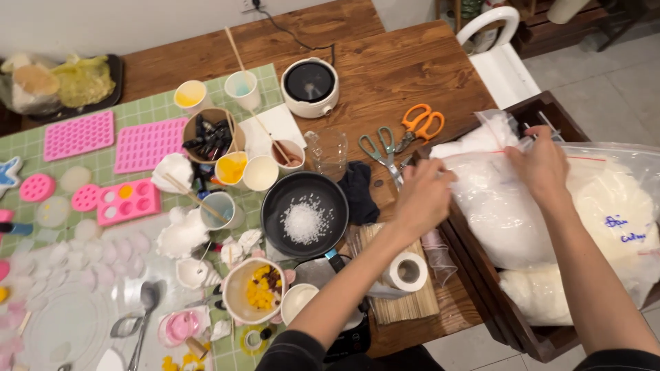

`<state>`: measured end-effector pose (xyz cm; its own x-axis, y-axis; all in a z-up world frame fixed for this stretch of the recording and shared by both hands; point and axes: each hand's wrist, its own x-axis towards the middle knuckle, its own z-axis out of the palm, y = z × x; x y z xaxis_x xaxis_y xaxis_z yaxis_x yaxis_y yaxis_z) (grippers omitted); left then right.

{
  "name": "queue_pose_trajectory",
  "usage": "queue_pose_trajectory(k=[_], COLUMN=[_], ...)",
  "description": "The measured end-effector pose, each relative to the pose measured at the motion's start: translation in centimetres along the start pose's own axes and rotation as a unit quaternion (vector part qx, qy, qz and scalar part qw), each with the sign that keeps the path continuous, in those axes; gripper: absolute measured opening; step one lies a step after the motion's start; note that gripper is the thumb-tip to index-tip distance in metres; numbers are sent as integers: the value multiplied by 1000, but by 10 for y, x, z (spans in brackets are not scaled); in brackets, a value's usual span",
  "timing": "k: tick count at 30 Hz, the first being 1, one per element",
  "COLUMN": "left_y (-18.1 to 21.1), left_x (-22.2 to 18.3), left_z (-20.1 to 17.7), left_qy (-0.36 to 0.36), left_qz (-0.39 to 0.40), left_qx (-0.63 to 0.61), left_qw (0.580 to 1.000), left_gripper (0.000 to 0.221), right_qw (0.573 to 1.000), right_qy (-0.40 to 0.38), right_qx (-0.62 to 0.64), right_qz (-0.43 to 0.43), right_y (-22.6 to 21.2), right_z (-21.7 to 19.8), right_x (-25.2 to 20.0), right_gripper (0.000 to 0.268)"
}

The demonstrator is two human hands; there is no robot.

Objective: Pouring melted wax into molds and preparing wax beads for melting.

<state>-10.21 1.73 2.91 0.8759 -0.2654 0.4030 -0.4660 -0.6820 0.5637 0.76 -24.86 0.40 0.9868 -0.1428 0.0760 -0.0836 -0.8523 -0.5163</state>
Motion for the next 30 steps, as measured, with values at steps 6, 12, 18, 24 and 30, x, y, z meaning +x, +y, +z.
queue_pose_trajectory(k=[6, 12, 18, 24, 30], left_y=[-98, -158, -130, -130, -122], left_x=[-78, -157, -182, -185, -177], left_z=[-108, -193, -233, -223, -223], left_qy=[229, 267, 244, 251, 218], left_qz=[-165, -349, -357, -339, -341], left_qx=[-156, -186, -197, -237, -275], left_qw=[947, 879, 880, 875, 872], left_gripper=[14, 17, 18, 16, 16], right_qw=[918, 914, 924, 934, 930], right_qy=[287, -399, -341, -336, -276], right_qx=[-132, 56, -108, 15, 240], right_qz=[-240, 40, -136, -116, 40], right_y=[-131, -190, -166, -157, -122], right_z=[-53, 84, 171, 189, 227], right_x=[-107, -259, -296, -307, -324], right_gripper=[46, 47, 49, 47, 41])
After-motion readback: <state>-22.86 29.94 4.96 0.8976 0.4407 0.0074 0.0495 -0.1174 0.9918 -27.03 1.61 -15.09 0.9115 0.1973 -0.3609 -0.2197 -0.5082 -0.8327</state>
